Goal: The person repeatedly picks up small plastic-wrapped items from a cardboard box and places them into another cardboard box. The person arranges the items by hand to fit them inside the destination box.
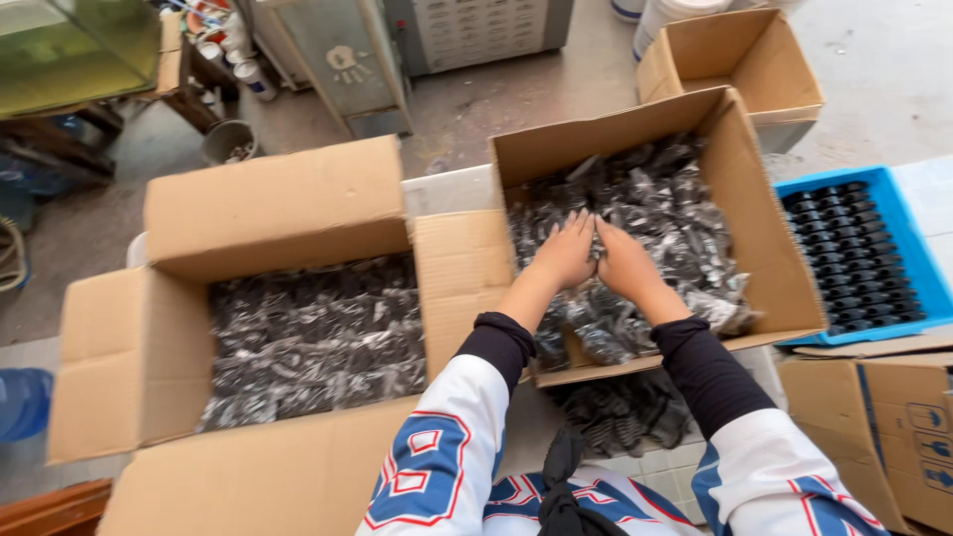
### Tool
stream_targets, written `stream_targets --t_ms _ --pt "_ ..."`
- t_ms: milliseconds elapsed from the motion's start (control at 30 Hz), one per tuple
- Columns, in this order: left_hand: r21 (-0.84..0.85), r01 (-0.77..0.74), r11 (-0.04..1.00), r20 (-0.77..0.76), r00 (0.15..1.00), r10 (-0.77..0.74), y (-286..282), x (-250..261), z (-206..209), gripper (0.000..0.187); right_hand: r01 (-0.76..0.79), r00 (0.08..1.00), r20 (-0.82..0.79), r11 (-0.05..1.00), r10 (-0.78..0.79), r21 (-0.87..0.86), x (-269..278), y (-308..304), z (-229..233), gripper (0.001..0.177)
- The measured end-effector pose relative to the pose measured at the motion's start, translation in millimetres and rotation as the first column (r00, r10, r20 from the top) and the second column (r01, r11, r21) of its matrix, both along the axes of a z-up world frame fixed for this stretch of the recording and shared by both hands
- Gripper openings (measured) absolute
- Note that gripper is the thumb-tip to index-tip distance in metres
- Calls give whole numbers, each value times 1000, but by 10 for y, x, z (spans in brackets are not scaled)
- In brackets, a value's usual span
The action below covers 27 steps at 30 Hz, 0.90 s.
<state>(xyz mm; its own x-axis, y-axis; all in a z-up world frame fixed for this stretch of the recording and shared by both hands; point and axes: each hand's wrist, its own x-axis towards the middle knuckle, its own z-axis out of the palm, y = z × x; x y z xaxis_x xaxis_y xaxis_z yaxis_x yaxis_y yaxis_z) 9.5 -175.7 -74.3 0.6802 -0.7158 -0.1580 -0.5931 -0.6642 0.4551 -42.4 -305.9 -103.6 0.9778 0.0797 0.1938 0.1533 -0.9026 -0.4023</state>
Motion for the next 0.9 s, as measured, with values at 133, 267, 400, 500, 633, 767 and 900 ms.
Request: stream_targets --t_ms 133,267,400,500,633,767,900 --pt "-16 39 999 -109 993 -41 -617 -21 -277 88 148 925 -357 989 -127 32 -17 -452 -155 70" --pt "35 108 994 -138 985 -102 -1064 125 -200 78 599 755 -552 715 -354 360 130 -699 31 61" --pt "97 145 985 -68 988 -139 -1382 303 -165 71 753 629 -597 582 -497 307 326 -919 45 58" --pt "115 98 988 -21 995 -96 -1460 347 -247 63 747 615 -598 622 -514 234 405 -980 6 51" --pt "44 41 998 219 975 -49 -1425 364 -445 44 743 601 -653 623 -461 244 444 -923 96 58" --pt "-17 -78 997 280 957 79 -1306 354 -459 39 698 614 -674 682 -411 219 420 -814 176 66" --pt "62 -194 979 -1 981 194 -1149 433 -401 37 623 700 -577 755 -420 205 369 -670 165 59"
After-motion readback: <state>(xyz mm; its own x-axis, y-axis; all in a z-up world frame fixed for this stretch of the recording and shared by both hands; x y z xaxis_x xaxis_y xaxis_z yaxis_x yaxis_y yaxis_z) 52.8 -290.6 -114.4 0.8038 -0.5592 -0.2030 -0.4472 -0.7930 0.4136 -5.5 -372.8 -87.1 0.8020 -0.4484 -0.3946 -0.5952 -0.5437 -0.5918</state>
